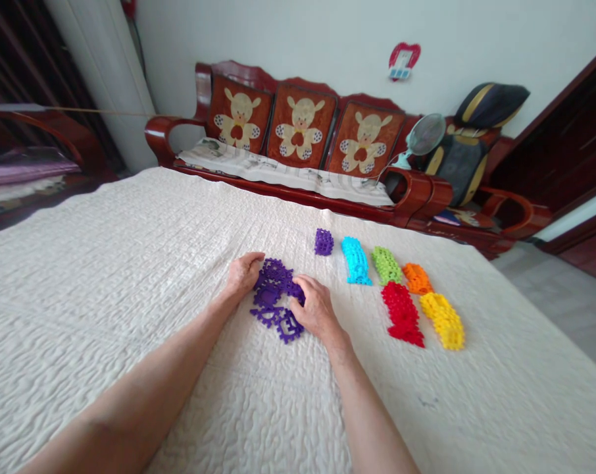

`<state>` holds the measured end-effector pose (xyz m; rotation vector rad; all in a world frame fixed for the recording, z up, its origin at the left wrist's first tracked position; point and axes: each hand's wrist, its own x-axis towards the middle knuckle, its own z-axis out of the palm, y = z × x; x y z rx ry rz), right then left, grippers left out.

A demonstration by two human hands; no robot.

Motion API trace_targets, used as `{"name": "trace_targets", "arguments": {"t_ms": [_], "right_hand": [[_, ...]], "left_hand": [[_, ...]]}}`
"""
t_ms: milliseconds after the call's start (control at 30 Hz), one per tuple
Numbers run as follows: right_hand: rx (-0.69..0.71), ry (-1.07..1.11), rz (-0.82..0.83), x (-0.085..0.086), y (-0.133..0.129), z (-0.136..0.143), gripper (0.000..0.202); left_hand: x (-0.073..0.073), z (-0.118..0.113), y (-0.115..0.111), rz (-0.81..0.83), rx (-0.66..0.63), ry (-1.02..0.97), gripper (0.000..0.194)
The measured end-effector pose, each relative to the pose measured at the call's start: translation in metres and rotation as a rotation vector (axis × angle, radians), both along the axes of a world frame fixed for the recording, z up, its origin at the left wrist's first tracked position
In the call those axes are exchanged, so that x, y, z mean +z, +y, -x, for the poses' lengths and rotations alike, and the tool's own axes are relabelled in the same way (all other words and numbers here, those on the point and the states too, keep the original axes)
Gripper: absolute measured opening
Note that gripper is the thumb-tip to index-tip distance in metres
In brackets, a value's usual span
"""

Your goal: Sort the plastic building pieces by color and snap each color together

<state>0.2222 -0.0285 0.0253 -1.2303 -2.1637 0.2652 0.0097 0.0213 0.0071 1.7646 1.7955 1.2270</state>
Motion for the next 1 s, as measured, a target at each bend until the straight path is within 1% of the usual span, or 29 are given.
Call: {"name": "trace_targets", "arguments": {"t_ms": [133,267,333,433,533,633,700,767,833,900,1000], "right_hand": [[0.048,-0.042,0.025,-0.001,0.008,0.003,0.031],[0.039,0.025,-0.012,-0.006,0.009,0.002,0.030],[-0.014,0.089,-0.013,-0.008,0.011,0.000,0.032],[-0.167,0.162,-0.031,-0.011,0.019,-0.011,0.037],[-0.291,0.161,-0.040,-0.012,0.029,-0.027,0.039],[-0.342,0.081,0.053,-0.012,0.034,-0.041,0.039],[-0.343,0.022,0.113,-0.012,0.036,-0.045,0.039],[-0.323,-0.016,0.097,-0.013,0.036,-0.044,0.040],[-0.333,-0.027,0.021,-0.013,0.034,-0.040,0.038],[-0.413,-0.024,-0.028,-0.014,0.031,-0.033,0.037],[-0.554,-0.053,0.026,-0.012,0.026,-0.025,0.046]], "left_hand": [[-0.003,-0.001,0.002,-0.016,0.000,-0.005,0.033],[-0.003,-0.001,0.001,-0.013,-0.013,-0.009,0.032],[-0.002,-0.001,0.001,-0.010,-0.017,-0.008,0.032],[0.000,0.000,0.000,0.009,-0.019,0.000,0.032],[0.002,0.000,0.000,0.017,-0.013,0.014,0.031],[0.003,0.000,-0.001,0.010,-0.009,0.026,0.030],[0.003,0.000,-0.002,0.006,-0.010,0.030,0.030],[0.002,0.000,-0.002,0.002,-0.011,0.034,0.031],[0.001,0.001,-0.001,-0.004,-0.011,0.037,0.031],[0.001,0.001,-0.001,-0.008,-0.010,0.040,0.030],[0.001,0.001,-0.001,-0.009,-0.006,0.045,0.029]]}}
